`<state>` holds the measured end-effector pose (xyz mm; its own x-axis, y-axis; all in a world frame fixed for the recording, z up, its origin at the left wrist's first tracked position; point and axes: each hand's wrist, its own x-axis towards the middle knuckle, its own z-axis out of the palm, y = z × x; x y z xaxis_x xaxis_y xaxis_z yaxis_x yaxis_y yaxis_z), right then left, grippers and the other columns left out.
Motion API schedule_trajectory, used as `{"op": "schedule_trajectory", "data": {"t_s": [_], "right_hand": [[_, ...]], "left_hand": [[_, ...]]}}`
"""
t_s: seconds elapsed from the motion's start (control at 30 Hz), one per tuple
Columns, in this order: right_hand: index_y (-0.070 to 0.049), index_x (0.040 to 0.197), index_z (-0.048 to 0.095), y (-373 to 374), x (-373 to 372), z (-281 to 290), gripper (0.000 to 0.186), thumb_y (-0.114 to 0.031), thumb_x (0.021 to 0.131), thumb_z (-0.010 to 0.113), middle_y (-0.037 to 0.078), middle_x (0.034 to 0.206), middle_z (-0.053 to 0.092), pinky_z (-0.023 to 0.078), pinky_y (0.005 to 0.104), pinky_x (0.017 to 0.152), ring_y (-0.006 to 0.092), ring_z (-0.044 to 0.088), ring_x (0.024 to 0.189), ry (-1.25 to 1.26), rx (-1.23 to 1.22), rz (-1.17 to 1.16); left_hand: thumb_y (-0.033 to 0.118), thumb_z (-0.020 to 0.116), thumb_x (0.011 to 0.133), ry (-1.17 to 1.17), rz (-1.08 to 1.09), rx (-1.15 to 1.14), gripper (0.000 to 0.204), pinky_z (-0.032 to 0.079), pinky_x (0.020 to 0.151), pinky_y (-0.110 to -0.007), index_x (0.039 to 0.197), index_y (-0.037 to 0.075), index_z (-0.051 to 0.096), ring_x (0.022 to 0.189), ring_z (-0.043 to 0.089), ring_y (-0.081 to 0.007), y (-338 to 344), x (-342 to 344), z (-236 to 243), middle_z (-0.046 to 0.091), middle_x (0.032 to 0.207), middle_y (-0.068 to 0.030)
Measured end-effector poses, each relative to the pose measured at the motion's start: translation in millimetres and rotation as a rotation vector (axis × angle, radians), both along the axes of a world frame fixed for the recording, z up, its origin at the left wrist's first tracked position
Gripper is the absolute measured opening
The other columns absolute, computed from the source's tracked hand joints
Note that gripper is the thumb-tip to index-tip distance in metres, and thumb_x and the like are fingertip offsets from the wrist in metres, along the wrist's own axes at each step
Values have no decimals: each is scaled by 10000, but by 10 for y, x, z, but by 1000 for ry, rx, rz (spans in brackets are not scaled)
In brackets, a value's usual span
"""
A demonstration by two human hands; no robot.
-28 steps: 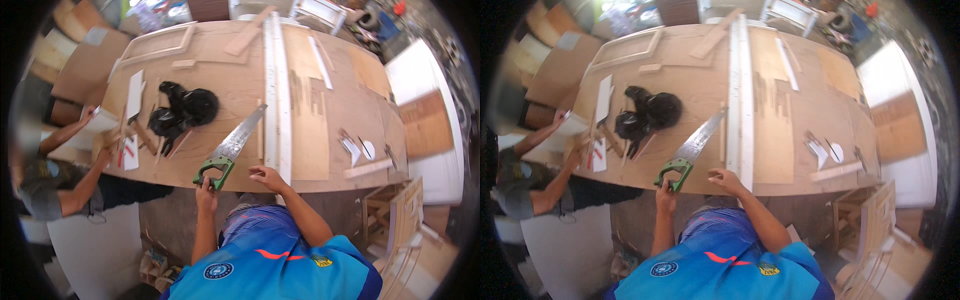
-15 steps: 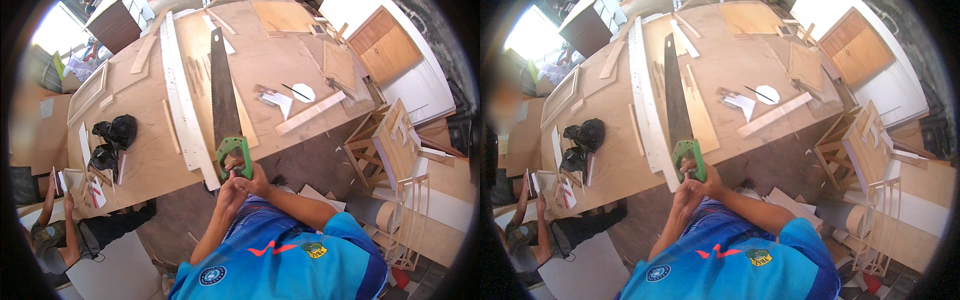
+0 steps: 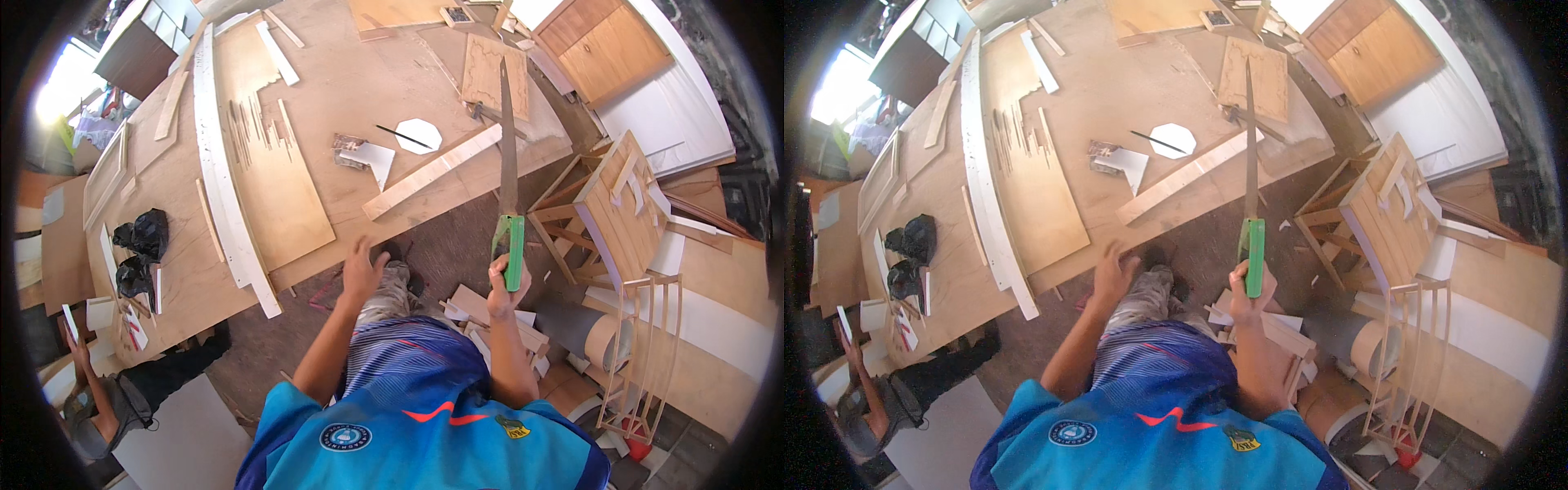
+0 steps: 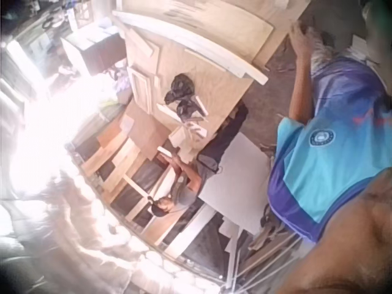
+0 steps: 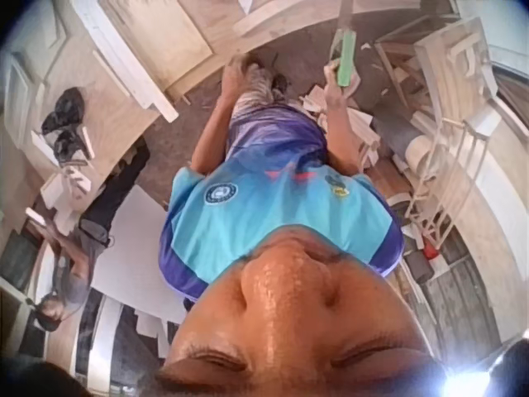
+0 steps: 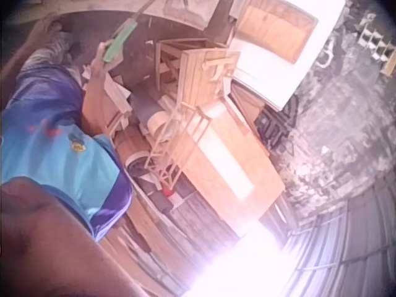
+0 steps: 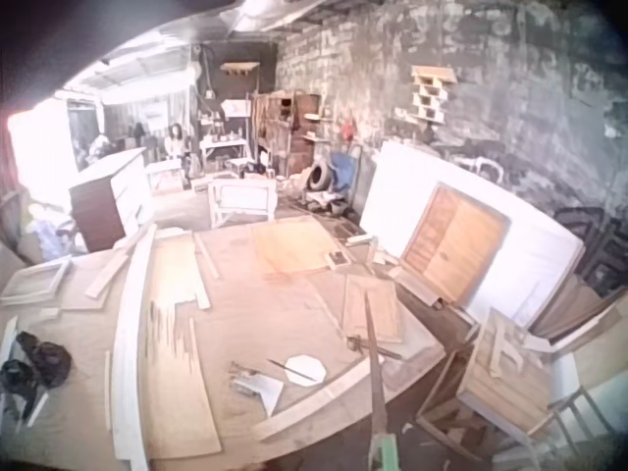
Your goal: The person marks a line on a piece of wood using a pencil and a template, then cuts the wood along the line with a hand saw.
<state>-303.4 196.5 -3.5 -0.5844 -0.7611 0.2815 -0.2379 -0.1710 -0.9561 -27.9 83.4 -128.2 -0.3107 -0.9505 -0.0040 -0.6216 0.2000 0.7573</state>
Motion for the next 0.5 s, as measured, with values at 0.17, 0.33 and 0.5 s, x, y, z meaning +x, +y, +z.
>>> {"op": "schedule_trajectory", "data": {"t_s": [0.17, 0.33, 0.5], "right_hand": [[-34, 857, 610, 127, -205, 112, 91, -15, 845, 698, 52, 780, 612, 438, 285, 636, 116, 545, 690, -55, 53, -69], [-29, 880, 618, 171, -305, 116, 81, 18, 860, 681, 46, 775, 617, 443, 280, 639, 103, 557, 706, -70, 76, -139], [-28, 887, 618, 0, -478, -25, 85, -17, 872, 702, 32, 782, 620, 448, 276, 645, 97, 553, 714, -51, 79, -183]], "left_hand": [[157, 783, 876, -182, -12, -152, 744, 360, 1220, -494, 1532, -4, 471, 1470, 408, -446, -653, -250, -352, 468, 1569, -246], [132, 715, 927, -337, -65, -104, 623, 388, 1167, -503, 1507, 6, 526, 1373, 478, -410, -900, -437, -535, 524, 1476, -202], [119, 679, 945, -262, -143, -170, 556, 410, 1123, -508, 1480, 18, 565, 1285, 515, -410, -916, -434, -609, 556, 1390, -203]]}}
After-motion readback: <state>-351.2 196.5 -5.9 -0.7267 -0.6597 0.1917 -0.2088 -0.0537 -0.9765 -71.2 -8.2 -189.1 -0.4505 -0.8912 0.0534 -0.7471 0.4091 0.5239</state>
